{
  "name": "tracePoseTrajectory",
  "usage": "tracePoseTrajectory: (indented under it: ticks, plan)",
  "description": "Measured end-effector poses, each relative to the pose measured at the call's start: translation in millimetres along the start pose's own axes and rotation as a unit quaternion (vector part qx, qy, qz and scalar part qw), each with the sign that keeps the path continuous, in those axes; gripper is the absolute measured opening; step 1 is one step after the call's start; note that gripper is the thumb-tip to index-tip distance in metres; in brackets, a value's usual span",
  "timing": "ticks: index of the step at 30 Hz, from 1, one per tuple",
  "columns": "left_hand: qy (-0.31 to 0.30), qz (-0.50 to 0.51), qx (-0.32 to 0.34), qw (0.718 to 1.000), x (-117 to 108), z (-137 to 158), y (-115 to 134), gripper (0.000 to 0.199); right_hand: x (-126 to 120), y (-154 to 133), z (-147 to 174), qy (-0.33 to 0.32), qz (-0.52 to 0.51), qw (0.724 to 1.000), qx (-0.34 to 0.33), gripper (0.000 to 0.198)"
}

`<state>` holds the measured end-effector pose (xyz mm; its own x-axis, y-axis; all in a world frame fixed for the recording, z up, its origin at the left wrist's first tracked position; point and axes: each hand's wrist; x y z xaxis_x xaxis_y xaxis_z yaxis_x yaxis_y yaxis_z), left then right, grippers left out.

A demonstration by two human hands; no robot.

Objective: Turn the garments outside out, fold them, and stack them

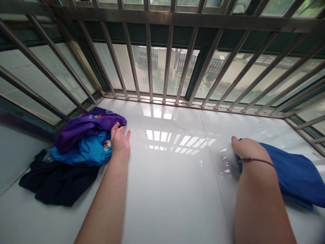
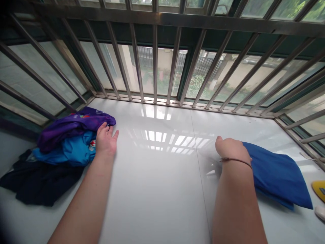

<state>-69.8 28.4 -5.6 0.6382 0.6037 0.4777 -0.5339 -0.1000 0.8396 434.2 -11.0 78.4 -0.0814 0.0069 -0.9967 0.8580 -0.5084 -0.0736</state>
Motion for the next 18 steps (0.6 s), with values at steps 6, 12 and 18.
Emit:
tracePoseTrajectory:
  ticks: [6, 12, 18]
  plan:
    - [-0.102, 0.022, -0.057, 0.993, 8, 14, 4, 0.024, -43, -27, 46, 0.032, -0.252, 0.961, -0.107, 0.042]
    - [-0.211, 0.008, -0.107, 0.972, 11, 28, 5, 0.03, -74, -60, 113, -0.202, -0.638, 0.7, -0.25, 0.049]
    - [-0.405, -0.075, -0.177, 0.894, 8, 43, 7, 0.053, -87, -79, 125, -0.123, -0.738, 0.589, -0.305, 0.037]
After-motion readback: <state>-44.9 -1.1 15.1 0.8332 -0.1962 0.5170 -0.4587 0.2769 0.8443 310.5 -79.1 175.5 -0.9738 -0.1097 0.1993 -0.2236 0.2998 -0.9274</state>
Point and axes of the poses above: each hand's wrist, its own z-axis away from the middle knuckle, its own x-axis out of the palm, y = z × x, and after that the axes turned 5 degrees about -x, right-handed
